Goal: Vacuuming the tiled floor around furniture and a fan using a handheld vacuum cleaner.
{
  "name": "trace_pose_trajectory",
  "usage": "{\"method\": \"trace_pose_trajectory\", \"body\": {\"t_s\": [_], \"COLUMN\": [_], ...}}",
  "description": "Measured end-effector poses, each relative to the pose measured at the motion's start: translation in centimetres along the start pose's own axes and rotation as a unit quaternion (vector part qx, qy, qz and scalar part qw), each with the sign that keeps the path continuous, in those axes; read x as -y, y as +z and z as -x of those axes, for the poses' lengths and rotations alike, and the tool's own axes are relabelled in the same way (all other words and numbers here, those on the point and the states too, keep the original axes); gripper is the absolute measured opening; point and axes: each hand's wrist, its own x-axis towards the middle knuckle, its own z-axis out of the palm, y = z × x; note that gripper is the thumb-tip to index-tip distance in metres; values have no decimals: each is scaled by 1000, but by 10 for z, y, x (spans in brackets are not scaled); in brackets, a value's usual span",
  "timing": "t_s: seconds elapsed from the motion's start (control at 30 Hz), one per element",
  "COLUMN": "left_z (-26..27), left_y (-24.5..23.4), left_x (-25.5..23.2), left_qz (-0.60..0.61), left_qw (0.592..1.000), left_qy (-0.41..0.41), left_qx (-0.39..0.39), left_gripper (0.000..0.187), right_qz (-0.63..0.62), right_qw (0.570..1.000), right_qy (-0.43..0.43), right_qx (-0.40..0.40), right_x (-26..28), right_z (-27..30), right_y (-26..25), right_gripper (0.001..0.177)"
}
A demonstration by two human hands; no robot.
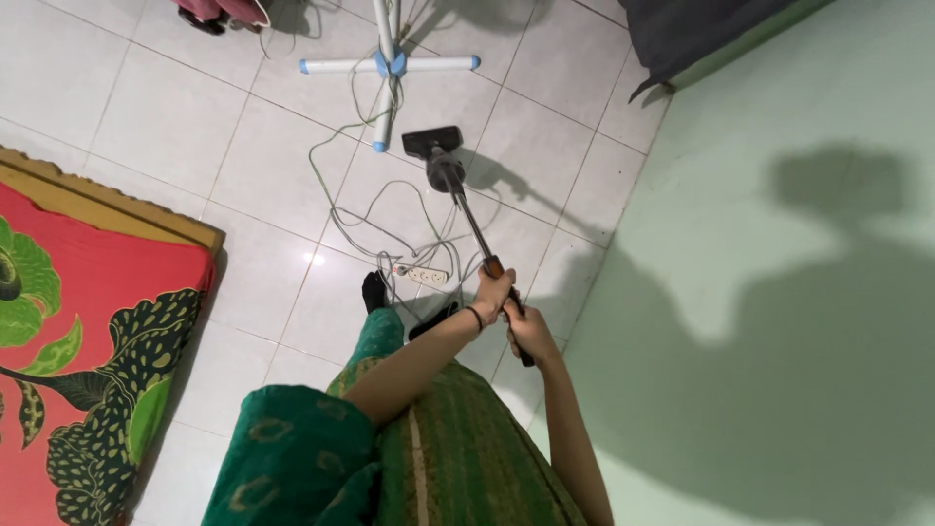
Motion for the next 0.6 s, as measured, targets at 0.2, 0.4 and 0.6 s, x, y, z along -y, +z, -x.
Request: {"method": "trace_pose_trajectory", "body": {"t_s": [0.2, 0.4, 0.6], "left_z": [29, 1, -32], "left_y": [-15, -24, -28], "left_x": [1, 20, -18], "left_qz": [-98, -102, -229], "left_qw": [995, 992, 967], "left_qy": [5, 3, -7], "left_qx": [34, 74, 114], "left_gripper": [82, 78, 93], "right_qz": [-11, -30, -35], "right_qw": [999, 994, 989], "right_qy": [-6, -34, -22], "right_qx": [-51, -99, -143], "right_x": [-15, -22, -43], "right_z": [29, 35, -41], "right_y": [19, 43, 57], "right_gripper": [46, 50, 58]}}
